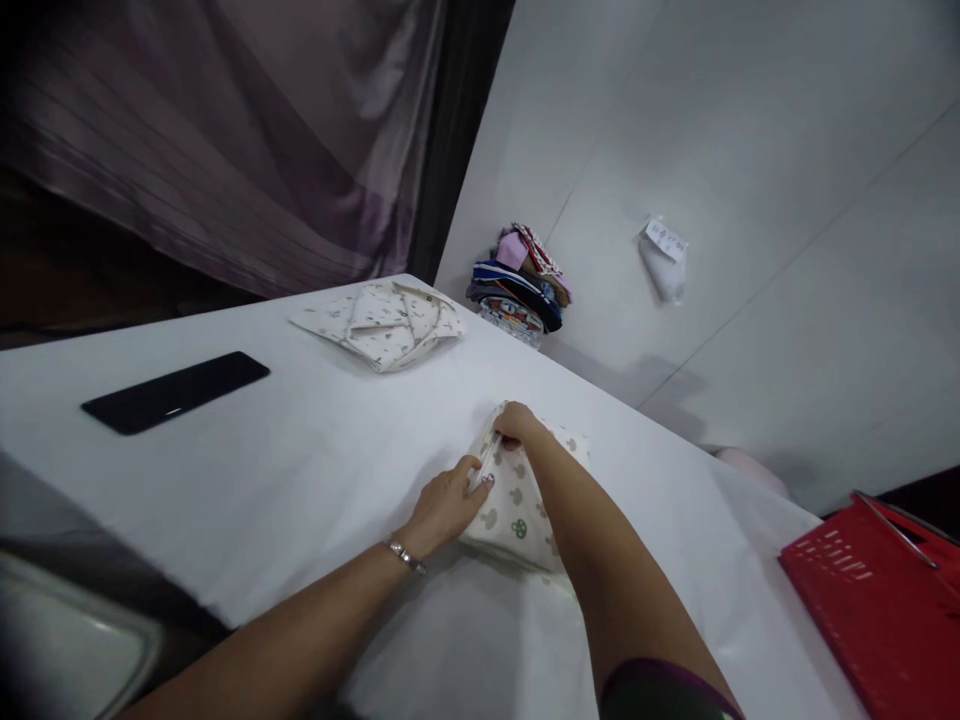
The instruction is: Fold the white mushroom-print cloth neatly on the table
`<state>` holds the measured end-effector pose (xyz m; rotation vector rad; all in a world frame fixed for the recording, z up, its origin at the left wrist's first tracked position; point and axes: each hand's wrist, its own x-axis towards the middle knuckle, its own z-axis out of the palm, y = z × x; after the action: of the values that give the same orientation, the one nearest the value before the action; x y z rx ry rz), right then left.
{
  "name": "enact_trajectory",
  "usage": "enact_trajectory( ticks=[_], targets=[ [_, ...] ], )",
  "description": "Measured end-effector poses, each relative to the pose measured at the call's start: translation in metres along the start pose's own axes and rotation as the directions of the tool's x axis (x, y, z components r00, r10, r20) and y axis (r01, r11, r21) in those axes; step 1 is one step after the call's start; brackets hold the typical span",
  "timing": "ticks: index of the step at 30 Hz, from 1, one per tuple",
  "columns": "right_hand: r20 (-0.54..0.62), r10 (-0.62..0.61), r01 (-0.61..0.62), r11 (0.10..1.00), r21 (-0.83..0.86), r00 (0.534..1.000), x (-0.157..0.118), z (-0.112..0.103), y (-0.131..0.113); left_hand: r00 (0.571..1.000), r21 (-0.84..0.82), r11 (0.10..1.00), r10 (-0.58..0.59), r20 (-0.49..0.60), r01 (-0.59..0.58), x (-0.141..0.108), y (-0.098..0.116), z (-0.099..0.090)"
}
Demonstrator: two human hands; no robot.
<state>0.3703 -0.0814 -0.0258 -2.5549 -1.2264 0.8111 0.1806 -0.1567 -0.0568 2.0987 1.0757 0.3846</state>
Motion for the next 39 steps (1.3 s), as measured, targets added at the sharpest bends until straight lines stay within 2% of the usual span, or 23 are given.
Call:
enact_trajectory(
  ticks=[3,8,12,17,19,22,23,24,27,29,31,34,37,39],
  targets=[
    [-0.013,0.051,-0.051,0.999,-0.019,0.999,0.002,-0.005,-0.002,1.0,-0.01,1.0,-0.006,-0.01,0.006,0.0,0.0,0.001],
    [-0.072,0.05,-0.049,0.999,0.009,0.996,0.004,-0.004,-0.004,1.0,-0.018,1.0,-0.007,0.008,0.007,0.001,0.0,0.002],
    [-0.125,-0.046,0.057,0.994,0.089,0.991,-0.007,0.008,0.003,1.0,0.019,1.0,-0.001,0.002,0.001,0.001,0.0,0.001],
    [-0.216,-0.191,0.236,0.95,0.205,0.957,-0.037,0.017,0.025,1.0,0.07,0.998,0.005,0.014,-0.006,0.0,0.0,-0.001],
    [-0.295,-0.33,0.381,0.915,0.135,0.897,-0.046,0.023,0.034,1.0,0.086,0.996,0.004,0.019,-0.006,0.0,0.0,-0.002],
    [-0.364,-0.6,0.61,0.786,-0.101,0.712,-0.052,0.034,0.046,1.0,0.108,0.994,-0.002,0.02,0.0,0.0,0.001,-0.003],
    [-0.368,-0.637,0.634,0.759,-0.148,0.677,-0.052,0.037,0.048,1.0,0.113,0.994,-0.001,0.018,-0.001,0.001,0.001,-0.002],
    [-0.373,-0.641,0.633,0.757,-0.164,0.67,-0.053,0.04,0.05,1.0,0.116,0.993,-0.001,0.015,-0.001,0.001,0.0,-0.002],
    [-0.341,-0.641,0.617,0.763,-0.191,0.687,-0.059,0.046,0.052,1.0,0.117,0.993,-0.001,0.008,0.0,0.004,-0.002,-0.001],
    [-0.265,-0.658,0.627,0.752,-0.202,0.704,-0.065,0.048,0.05,1.0,0.122,0.993,-0.002,-0.004,0.003,0.005,-0.004,0.0],
    [-0.224,-0.648,0.631,0.761,-0.15,0.728,-0.072,0.045,0.049,1.0,0.129,0.991,-0.016,-0.018,0.018,0.006,-0.005,0.0],
    [-0.342,-0.599,0.622,0.782,-0.052,0.724,-0.082,0.028,0.056,0.998,0.138,0.989,-0.05,-0.04,0.055,0.005,-0.006,-0.001],
    [-0.525,-0.417,0.497,0.867,0.013,0.742,-0.094,0.004,0.087,0.997,0.119,0.991,-0.06,-0.057,0.066,0.005,-0.007,-0.003],
    [-0.57,-0.171,0.32,0.932,0.172,0.804,-0.104,-0.005,0.118,0.996,0.086,0.993,-0.075,-0.045,0.079,0.007,-0.007,-0.004]
  ],
)
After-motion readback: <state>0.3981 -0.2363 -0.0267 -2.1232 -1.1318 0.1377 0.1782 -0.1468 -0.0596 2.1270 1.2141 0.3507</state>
